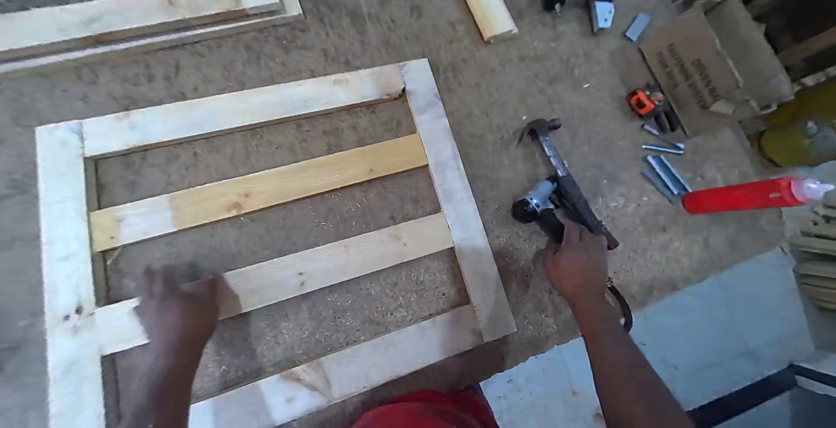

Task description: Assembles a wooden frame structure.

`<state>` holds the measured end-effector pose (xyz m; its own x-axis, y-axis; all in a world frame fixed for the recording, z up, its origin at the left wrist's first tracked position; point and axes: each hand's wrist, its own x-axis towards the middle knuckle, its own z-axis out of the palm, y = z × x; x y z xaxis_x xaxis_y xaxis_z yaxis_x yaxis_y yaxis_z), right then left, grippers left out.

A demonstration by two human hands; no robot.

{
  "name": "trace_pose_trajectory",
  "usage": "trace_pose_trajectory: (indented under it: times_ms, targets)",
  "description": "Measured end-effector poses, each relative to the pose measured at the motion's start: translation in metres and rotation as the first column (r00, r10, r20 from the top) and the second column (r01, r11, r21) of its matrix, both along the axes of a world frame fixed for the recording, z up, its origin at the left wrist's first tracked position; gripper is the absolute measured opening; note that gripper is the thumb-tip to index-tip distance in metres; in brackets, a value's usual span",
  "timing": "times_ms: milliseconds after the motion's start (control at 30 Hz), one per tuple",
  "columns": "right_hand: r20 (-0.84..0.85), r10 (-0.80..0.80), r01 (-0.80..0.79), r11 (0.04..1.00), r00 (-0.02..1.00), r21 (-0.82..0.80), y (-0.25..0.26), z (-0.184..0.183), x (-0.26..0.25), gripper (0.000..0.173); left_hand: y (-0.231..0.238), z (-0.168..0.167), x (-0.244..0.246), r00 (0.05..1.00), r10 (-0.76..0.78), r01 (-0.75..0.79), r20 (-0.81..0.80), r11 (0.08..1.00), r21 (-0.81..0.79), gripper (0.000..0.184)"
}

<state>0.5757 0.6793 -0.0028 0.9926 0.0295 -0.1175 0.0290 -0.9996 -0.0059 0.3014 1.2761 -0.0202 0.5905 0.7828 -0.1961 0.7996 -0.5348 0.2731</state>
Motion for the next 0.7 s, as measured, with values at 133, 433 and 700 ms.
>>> trace_pose_trajectory:
  times_ms: [133,433,700]
  targets:
    - [-0.092,0.030,-0.036,0.997,0.995,-0.064,-0.014,-0.026,0.007,0.079,-0.047,-0.025,0.056,0.968,-0.250,0.250,0.028,0.968,-0.010,0.060]
    - [-0.483,-0.025,0.115,0.981,0.875,0.158,0.004,0.035,0.035,0.061,-0.058,-0.039,0.071,0.983,-0.178,0.182,-0.043,0.978,0.103,0.071]
    - [-0.780,0.171,0.662,0.439,0.602,0.607,0.108,0.093,-0.026,0.025,-0.049,-0.036,0.075,0.967,-0.183,0.194,-0.178,0.980,0.049,0.083]
